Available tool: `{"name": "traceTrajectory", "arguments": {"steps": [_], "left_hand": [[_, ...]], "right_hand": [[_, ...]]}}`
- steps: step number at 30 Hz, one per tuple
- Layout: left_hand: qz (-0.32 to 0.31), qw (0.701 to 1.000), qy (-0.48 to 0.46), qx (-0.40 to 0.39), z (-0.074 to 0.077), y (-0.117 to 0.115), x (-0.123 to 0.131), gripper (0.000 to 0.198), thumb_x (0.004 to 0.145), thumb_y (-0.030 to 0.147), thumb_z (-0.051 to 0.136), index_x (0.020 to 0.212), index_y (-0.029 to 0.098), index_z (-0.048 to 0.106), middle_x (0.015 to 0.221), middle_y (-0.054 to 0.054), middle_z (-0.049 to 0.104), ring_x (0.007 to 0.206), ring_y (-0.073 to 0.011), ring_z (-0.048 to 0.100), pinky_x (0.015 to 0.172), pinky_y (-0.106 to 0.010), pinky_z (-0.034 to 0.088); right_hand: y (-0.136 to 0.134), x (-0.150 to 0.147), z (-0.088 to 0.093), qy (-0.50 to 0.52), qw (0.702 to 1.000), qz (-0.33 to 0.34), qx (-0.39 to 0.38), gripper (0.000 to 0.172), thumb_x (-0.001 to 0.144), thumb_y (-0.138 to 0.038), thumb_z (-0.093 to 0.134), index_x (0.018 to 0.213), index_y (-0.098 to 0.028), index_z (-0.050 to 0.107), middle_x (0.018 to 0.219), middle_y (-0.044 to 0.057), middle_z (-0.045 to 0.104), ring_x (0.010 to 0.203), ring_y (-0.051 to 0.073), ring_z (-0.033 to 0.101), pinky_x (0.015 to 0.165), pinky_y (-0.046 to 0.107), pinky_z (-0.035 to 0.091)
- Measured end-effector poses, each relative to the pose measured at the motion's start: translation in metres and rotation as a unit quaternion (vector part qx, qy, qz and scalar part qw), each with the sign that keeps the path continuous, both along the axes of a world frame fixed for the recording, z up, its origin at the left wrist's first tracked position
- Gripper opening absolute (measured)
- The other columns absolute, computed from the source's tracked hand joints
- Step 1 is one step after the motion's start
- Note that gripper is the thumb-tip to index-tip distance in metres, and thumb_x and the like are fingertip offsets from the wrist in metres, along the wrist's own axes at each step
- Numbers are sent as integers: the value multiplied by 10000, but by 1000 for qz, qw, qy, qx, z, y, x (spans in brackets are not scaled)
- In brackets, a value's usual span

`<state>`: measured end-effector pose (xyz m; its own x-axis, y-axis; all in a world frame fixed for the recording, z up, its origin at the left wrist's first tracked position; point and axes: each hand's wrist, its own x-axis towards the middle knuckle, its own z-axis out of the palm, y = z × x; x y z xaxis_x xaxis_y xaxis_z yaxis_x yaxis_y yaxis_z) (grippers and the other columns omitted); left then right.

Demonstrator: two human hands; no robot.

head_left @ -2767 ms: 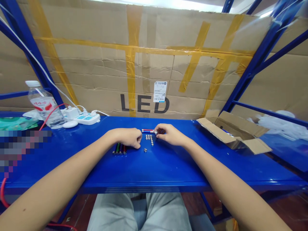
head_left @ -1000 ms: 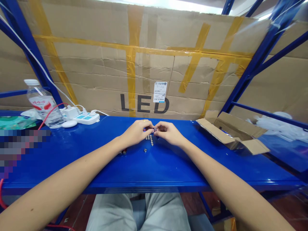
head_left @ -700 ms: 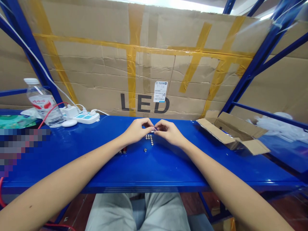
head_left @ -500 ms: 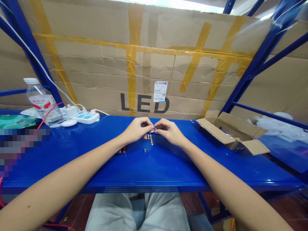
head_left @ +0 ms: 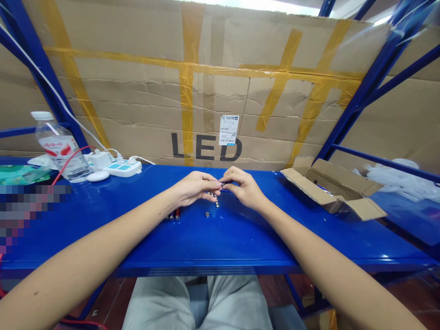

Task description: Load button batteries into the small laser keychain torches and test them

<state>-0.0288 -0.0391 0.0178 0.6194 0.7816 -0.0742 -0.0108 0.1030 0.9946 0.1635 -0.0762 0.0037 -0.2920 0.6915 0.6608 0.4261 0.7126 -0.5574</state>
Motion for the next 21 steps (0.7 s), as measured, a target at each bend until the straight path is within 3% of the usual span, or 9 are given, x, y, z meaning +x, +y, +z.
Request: {"name": "traceTrajectory", "arguments": {"steps": [7, 12, 14, 16, 19, 21], "left_hand": [[-2, 1000, -10, 24, -2, 0, 2, 161, 754, 194, 784, 784, 75, 680, 680, -65, 664, 631, -124, 634, 607, -273, 578], [4, 987, 48, 151, 8, 7, -7, 180, 799, 270, 720, 797, 101, 658, 684, -47, 661, 602, -124, 616, 586, -270, 528], [-1, 962, 118, 246, 16, 8, -14, 199, 821, 316, 681, 826, 119, 658, 674, -28, 654, 589, -124, 598, 599, -271, 502], [-72, 915, 203, 342, 23, 8, -21, 203, 799, 325, 688, 879, 139, 679, 762, -31, 687, 706, -149, 629, 683, -273, 492], [-221, 844, 320, 370, 26, 3, -27, 266, 763, 312, 703, 989, 172, 696, 837, -15, 710, 783, -166, 643, 713, -253, 468], [-263, 816, 360, 367, 22, 0, -27, 273, 761, 293, 695, 1012, 184, 692, 818, -3, 702, 749, -159, 636, 668, -236, 452]], "right_hand": [[-1, -2, 1, -1, 1000, -4, -3, 57, 822, -211, 669, 828, -219, 724, 853, 44, 604, 838, 190, 590, 789, 357, 488], [7, 4, -2, -3, 998, -17, -52, 97, 815, -186, 625, 881, -197, 695, 907, 52, 618, 882, 191, 598, 805, 347, 485], [11, 8, -4, -3, 997, -32, -69, 118, 809, -179, 604, 901, -188, 678, 931, 56, 633, 894, 191, 604, 820, 351, 486], [15, 11, -6, 7, 996, -45, -83, 134, 818, -183, 579, 925, -179, 658, 934, 59, 648, 878, 188, 610, 823, 357, 488], [17, 14, -7, 36, 993, -42, -103, 150, 848, -201, 531, 958, -170, 629, 901, 61, 656, 816, 180, 612, 795, 356, 496], [17, 14, -6, 45, 992, -34, -113, 156, 862, -211, 512, 969, -171, 618, 877, 58, 654, 789, 177, 610, 777, 352, 498]]}}
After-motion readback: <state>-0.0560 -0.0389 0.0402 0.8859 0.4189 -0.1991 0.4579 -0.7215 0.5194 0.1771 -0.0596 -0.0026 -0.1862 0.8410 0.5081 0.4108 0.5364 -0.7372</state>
